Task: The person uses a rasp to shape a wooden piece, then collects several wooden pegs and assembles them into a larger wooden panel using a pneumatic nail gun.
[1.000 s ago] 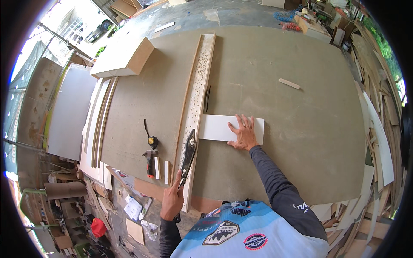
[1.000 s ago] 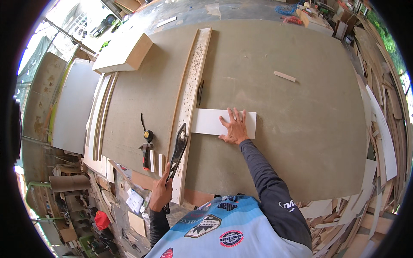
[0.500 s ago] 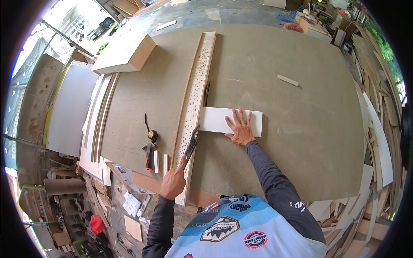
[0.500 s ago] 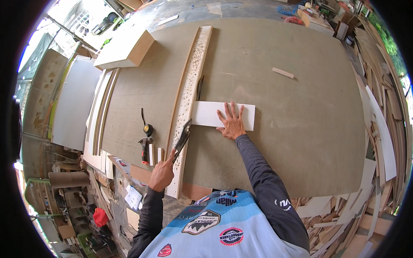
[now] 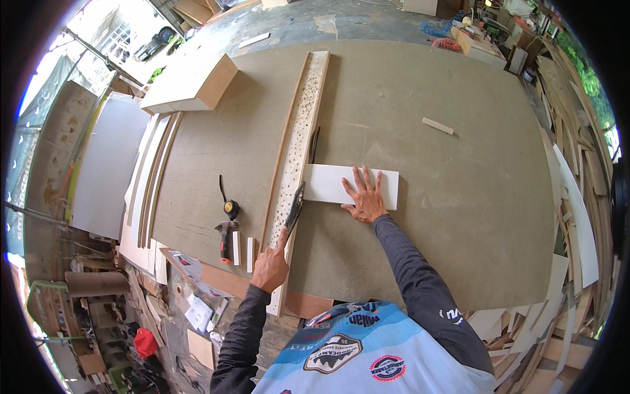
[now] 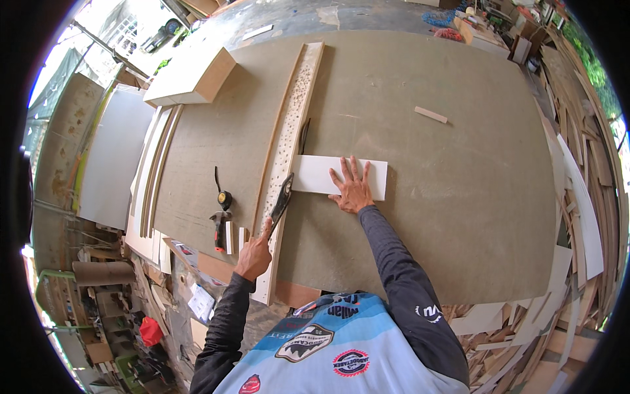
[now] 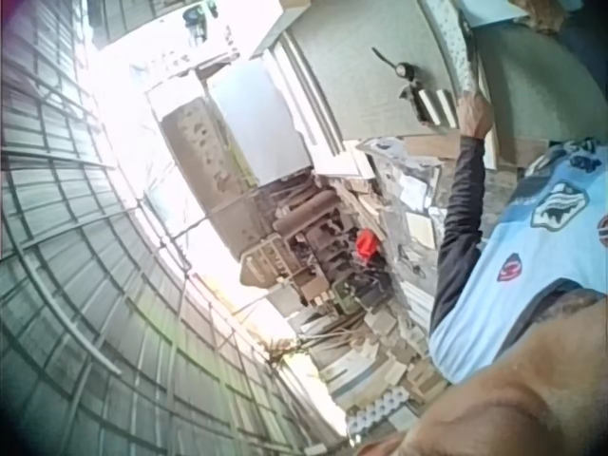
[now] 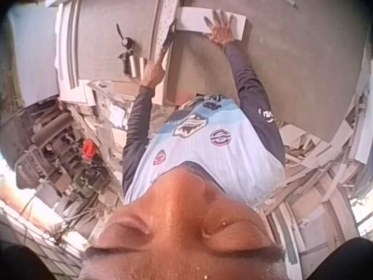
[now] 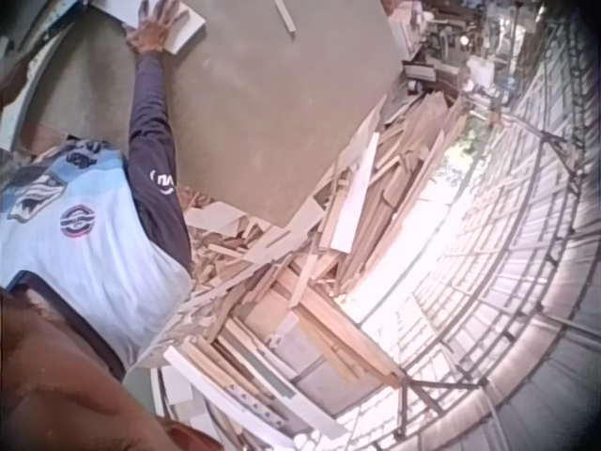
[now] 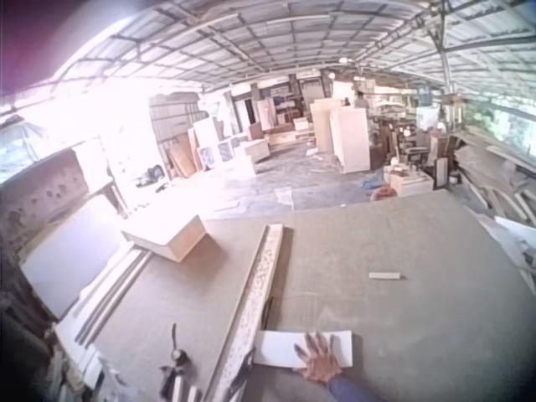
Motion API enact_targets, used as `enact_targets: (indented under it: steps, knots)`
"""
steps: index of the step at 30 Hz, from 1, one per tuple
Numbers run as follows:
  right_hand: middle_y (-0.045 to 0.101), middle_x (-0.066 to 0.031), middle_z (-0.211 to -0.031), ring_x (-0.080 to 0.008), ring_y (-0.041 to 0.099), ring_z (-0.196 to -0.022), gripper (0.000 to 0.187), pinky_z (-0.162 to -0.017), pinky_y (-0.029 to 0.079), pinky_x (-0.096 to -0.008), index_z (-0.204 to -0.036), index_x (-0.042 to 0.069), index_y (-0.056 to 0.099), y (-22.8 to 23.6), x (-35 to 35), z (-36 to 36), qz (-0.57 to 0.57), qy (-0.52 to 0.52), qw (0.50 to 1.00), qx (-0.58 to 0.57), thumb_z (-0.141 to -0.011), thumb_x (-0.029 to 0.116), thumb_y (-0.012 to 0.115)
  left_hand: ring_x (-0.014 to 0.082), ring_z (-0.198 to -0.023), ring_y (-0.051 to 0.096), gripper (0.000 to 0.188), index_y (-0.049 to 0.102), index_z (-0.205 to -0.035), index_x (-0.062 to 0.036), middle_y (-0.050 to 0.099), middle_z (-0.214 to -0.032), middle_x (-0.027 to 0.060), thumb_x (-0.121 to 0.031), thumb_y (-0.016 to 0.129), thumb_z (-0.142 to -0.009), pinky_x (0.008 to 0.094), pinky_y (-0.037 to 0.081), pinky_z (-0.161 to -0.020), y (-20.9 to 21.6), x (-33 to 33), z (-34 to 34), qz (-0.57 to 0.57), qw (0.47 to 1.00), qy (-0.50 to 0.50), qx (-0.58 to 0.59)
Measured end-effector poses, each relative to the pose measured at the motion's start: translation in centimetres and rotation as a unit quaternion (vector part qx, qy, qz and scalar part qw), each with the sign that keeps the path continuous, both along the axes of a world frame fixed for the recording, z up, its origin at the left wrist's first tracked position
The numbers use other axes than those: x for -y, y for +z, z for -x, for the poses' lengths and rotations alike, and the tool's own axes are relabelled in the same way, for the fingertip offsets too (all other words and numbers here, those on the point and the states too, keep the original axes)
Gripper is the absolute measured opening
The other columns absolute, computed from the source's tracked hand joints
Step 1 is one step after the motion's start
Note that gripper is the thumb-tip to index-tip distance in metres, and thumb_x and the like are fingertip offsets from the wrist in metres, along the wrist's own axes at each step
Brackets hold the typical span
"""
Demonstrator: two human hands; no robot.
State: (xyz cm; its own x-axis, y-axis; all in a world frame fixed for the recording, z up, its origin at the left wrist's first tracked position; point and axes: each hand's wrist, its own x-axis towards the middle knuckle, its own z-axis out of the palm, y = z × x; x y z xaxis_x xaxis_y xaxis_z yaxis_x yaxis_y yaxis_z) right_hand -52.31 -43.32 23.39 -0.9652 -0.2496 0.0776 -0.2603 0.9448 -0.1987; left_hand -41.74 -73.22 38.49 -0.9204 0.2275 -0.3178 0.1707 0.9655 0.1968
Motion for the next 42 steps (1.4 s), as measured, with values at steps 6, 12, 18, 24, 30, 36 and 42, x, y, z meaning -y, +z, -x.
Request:
enact_targets:
  steps: [6, 12, 18, 24, 30, 36, 42]
  knots:
    - [0.014, -0.0151, -0.167, -0.0406, 0.004, -0.153, 0.08, -0.115, -0.001, -0.0738, -0.155, 0.028, 0.036, 0.1, -0.2, 0.8, -0.011, -0.005, 1.0, -0.006, -0.088, 0.064, 0.057, 0.0505, -0.067, 0.064, 0.092, 0.018, -0.159, -0.0102, 0.063, -0.073, 0.0329, 0.002, 0.052, -0.075, 0.0594, 0.05, -0.066, -0.8, -0.1, 0.8, -0.002, 1.0, 0.016, 0.025]
    - [0.013, -0.0145, -0.167, -0.0405, 0.003, -0.153, 0.079, -0.115, -0.001, -0.0738, -0.156, 0.028, 0.035, 0.1, -0.6, 2.0, -0.013, -0.002, 1.0, 0.015, -0.088, 0.065, 0.055, 0.0505, -0.068, 0.064, 0.091, 0.017, -0.159, -0.0111, 0.063, -0.074, 0.033, 0.002, 0.051, -0.075, 0.0592, 0.05, -0.067, -0.2, -1.0, 1.8, 0.006, 1.0, 0.011, 0.017]
    - [0.013, -0.0142, -0.167, -0.0404, 0.002, -0.154, 0.08, -0.115, -0.003, -0.0735, -0.156, 0.028, 0.035, 0.0, -0.7, 2.1, -0.011, -0.001, 1.0, 0.003, -0.088, 0.065, 0.055, 0.0517, -0.068, 0.064, 0.092, 0.018, -0.159, -0.0119, 0.063, -0.077, 0.0348, 0.001, 0.052, -0.075, 0.0598, 0.05, -0.069, 0.2, -1.1, 2.4, -0.005, 0.999, 0.026, 0.045]
    - [0.013, -0.0142, -0.167, -0.0404, 0.002, -0.154, 0.08, -0.115, -0.002, -0.0736, -0.156, 0.028, 0.035, 0.0, -0.7, 2.5, -0.016, -0.002, 1.0, 0.011, -0.088, 0.065, 0.055, 0.0525, -0.068, 0.063, 0.093, 0.02, -0.159, -0.0128, 0.062, -0.076, 0.0357, 0.002, 0.052, -0.073, 0.0602, 0.049, -0.069, -0.7, -0.7, 2.6, -0.017, 0.999, 0.02, 0.03]
    - [0.012, -0.014, -0.167, -0.0403, 0.001, -0.154, 0.08, -0.115, -0.003, -0.0734, -0.156, 0.028, 0.035, 0.0, -1.0, 3.0, -0.015, -0.003, 1.0, 0.016, -0.088, 0.065, 0.055, 0.0521, -0.068, 0.063, 0.093, 0.021, -0.159, -0.0132, 0.062, -0.074, 0.0351, 0.003, 0.052, -0.073, 0.0595, 0.049, -0.068, -0.6, -0.9, 3.0, -0.018, 1.0, 0.019, 0.014]
    - [0.012, -0.0142, -0.167, -0.0403, 0.001, -0.154, 0.081, -0.115, -0.003, -0.0735, -0.156, 0.027, 0.034, -0.1, -1.2, 3.5, -0.015, -0.001, 1.0, 0.023, -0.088, 0.065, 0.055, 0.052, -0.067, 0.063, 0.093, 0.021, -0.159, -0.0126, 0.062, -0.073, 0.0339, 0.003, 0.052, -0.073, 0.0596, 0.05, -0.067, -0.6, -1.0, 3.6, -0.017, 1.0, 0.019, 0.011]
    - [0.011, -0.0142, -0.167, -0.0401, 0.001, -0.154, 0.081, -0.115, -0.003, -0.0737, -0.157, 0.027, 0.033, 0.1, -1.4, 4.2, -0.035, -0.004, 0.999, 0.019, -0.089, 0.066, 0.053, 0.0518, -0.067, 0.064, 0.09, 0.023, -0.158, -0.0097, 0.062, -0.073, 0.0348, 0.003, 0.052, -0.073, 0.0596, 0.05, -0.067, -0.7, -1.3, 4.5, -0.028, 0.999, 0.019, 0.017]
